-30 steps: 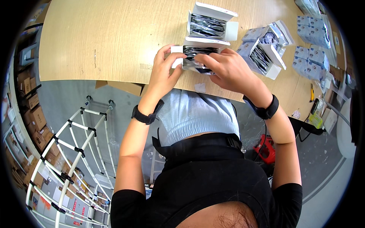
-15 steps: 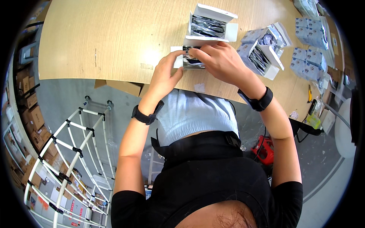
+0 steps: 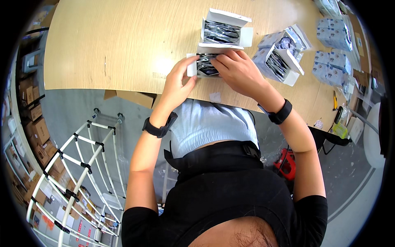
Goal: The person repeatedly picks up small foil-wrapped packets from a table, places them into small white cardboard boxes, and closes the boxes. They then stack the closed boxes on the table. The process is repeated multiple times with different packets and boxes.
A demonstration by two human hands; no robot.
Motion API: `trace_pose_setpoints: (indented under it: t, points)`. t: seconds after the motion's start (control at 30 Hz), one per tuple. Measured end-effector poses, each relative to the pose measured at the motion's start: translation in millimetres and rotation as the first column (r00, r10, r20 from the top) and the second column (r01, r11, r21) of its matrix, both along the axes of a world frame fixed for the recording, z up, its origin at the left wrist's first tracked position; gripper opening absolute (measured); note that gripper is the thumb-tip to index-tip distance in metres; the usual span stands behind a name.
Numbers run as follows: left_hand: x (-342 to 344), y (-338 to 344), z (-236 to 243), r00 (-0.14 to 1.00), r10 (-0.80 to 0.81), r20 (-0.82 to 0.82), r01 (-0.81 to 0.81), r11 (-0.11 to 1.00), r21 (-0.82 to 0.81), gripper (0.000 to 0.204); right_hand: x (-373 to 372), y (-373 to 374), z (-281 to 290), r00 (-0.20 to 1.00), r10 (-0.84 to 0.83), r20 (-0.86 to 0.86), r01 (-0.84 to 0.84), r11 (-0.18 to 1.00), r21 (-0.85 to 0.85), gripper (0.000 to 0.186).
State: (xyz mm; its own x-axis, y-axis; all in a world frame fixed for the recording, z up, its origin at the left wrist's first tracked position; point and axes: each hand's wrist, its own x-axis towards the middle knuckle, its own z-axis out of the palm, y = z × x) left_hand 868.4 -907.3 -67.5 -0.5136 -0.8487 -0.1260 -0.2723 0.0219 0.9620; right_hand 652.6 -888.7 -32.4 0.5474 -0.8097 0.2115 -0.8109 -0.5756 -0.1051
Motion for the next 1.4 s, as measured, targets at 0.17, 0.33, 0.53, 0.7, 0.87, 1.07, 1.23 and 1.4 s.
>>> trace_pose_setpoints:
  t: [0.17, 0.33, 0.53, 0.7, 0.87, 1.07, 1.23, 1.4]
  points:
    - [2.6, -9.2, -7.2, 0.914, 0.151, -0.376, 0.001, 0.927, 0.375, 0.064, 1.9, 12.6, -5.3, 0.987, -0.019, -0.156, 0.034, 0.995, 0.090, 0.011]
    - [-16.8, -10.1, -8.3, 0.983, 0.109, -0.150, -0.061, 0.954, 0.293, 0.064, 24.7, 3.5, -8.9, 0.975, 0.029, -0.220, 0.044, 0.946, 0.320, 0.002]
    - [-23.3, -8.2, -29.2, 0.990, 0.051, 0.134, -0.050, 0.999, -0.012, 0.068, 33.0, 5.4, -20.1, 0.977, -0.043, -0.209, 0.127, 0.905, 0.406, 0.004]
    - [-23.3, -8.1, -20.8, 0.987, 0.055, 0.152, -0.054, 0.998, -0.009, 0.069, 19.8, 7.5, -4.9, 0.996, -0.011, -0.085, 0.028, 0.978, 0.204, 0.006]
    - [-1.8, -19.2, -10.8, 0.922, 0.060, -0.383, 0.217, 0.739, 0.638, 0.072, -17.5, 31.8, 22.9, 0.647, -0.565, 0.513, 0.375, 0.821, 0.431, 0.015]
    - [-4.7, -24.6, -18.7, 0.951, 0.036, -0.307, 0.177, 0.751, 0.636, 0.066, -16.9, 30.2, -14.0, 0.310, -0.816, 0.488, 0.067, 0.530, 0.845, 0.068]
    - [-28.9, -20.6, -28.6, 0.991, -0.092, -0.097, 0.110, 0.974, 0.196, 0.067, -9.6, 25.9, -13.8, 0.506, -0.717, 0.479, 0.248, 0.653, 0.716, 0.065]
    - [-26.8, -17.0, -34.6, 0.968, -0.217, -0.127, 0.213, 0.976, -0.045, 0.065, -24.5, 47.2, -21.0, 0.636, -0.439, 0.634, 0.149, 0.876, 0.458, 0.040]
